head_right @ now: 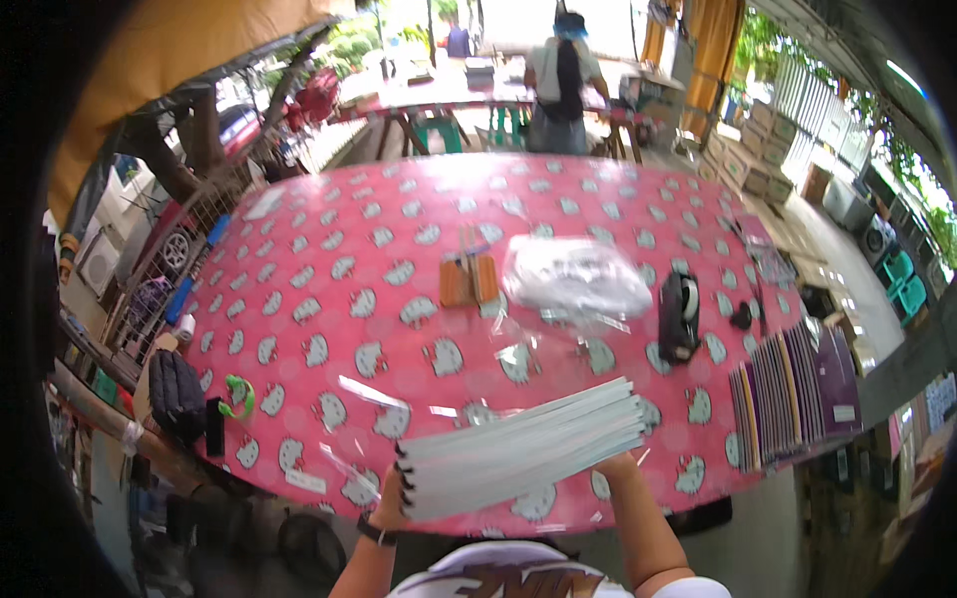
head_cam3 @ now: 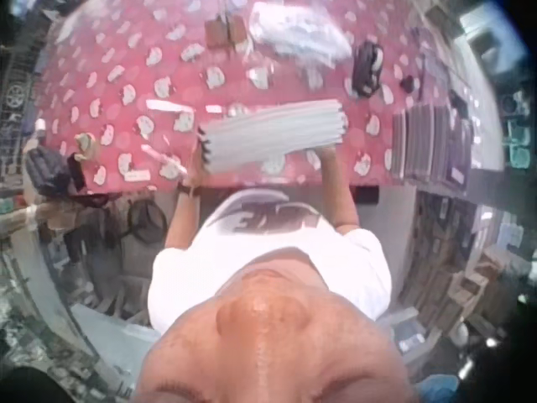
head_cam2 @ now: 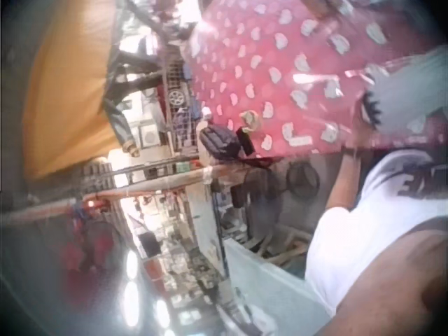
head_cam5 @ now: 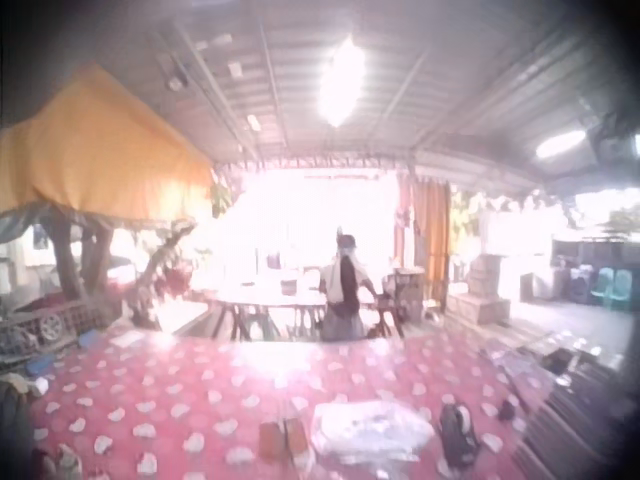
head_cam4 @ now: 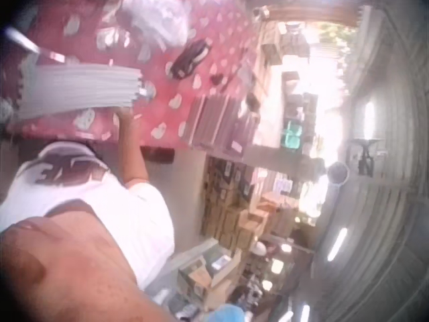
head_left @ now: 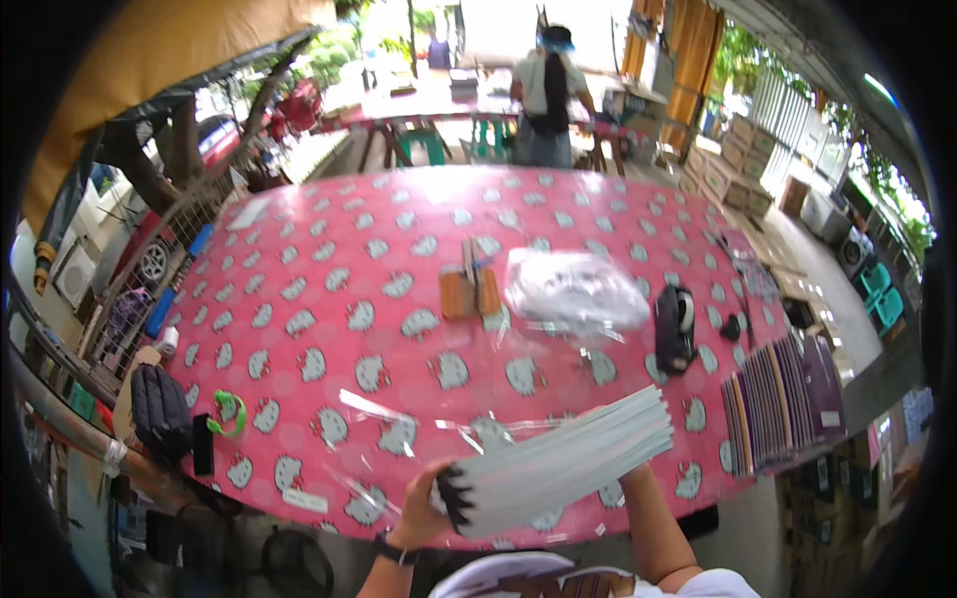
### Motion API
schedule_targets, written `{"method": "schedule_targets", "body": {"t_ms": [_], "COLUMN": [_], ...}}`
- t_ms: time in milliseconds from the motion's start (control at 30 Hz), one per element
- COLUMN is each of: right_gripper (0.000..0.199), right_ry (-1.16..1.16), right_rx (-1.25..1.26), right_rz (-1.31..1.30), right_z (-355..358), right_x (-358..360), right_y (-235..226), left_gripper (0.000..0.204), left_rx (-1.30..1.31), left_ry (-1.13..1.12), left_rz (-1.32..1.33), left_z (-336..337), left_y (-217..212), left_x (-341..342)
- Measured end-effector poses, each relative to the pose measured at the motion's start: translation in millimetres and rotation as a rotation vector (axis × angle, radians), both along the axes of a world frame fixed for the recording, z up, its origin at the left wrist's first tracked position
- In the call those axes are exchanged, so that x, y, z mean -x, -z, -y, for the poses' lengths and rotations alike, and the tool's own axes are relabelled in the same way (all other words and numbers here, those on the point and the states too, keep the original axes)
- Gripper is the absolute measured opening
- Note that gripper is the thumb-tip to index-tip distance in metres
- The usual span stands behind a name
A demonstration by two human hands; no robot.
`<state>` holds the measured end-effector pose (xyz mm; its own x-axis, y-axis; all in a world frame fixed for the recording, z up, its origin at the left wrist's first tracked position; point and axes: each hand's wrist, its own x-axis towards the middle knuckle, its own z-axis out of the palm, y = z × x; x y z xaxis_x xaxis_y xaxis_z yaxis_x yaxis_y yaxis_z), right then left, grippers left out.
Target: The person places notebooks into clear plastic bags and seals them using adhesive tape.
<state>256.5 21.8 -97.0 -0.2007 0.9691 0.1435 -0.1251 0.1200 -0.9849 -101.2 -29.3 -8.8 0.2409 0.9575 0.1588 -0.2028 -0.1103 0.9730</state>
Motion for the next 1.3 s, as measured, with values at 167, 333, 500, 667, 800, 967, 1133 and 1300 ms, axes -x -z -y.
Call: {"method": "schedule_targets", "body": {"t_ms": [167,333,500,667,800,967,1133,1300], "right_gripper": [0.046,0.046,0.046,0.052,0.063,0.067,0.059,0.051], "right_ry": [0.043,0.172,0.27,0.247,0.312,0.309,0.372,0.381], "right_rx": [-0.006,-0.041,-0.11,-0.296,0.192,0.452,0.416,0.264], "right_rz": [0.116,0.061,0.527,0.883,-0.004,-0.034,0.119,0.35], "right_z": [72.8,82.2,96.8,84.7,26.9,-47.0,-78.2,-56.4], "right_x": [10.0,39.1,32.4,25.8,68.9,73.2,87.9,95.4], "right_y": [-14.4,-78.7,-57.0,-13.5,-118.9,-109.7,-28.0,-12.8], "left_gripper": [0.044,0.042,0.046,0.046,0.048,0.066,0.076,0.088], "left_rx": [0.096,0.094,-0.576,-0.61,-0.128,0.507,0.487,0.426], "left_ry": [0.054,-0.035,-0.028,0.041,-0.15,0.08,-0.029,-0.211], "left_rz": [0.081,0.177,-0.726,-0.755,-0.137,-0.197,-0.345,-0.648], "left_z": [0.9,-1.8,-3.0,-26.4,-63.4,-156.5,-190.6,-162.4], "left_y": [76.5,39.2,98.4,88.5,-1.4,-17.8,65.1,100.3], "left_x": [-9.7,-43.0,2.2,3.7,-34.7,-22.1,1.5,14.5]}}
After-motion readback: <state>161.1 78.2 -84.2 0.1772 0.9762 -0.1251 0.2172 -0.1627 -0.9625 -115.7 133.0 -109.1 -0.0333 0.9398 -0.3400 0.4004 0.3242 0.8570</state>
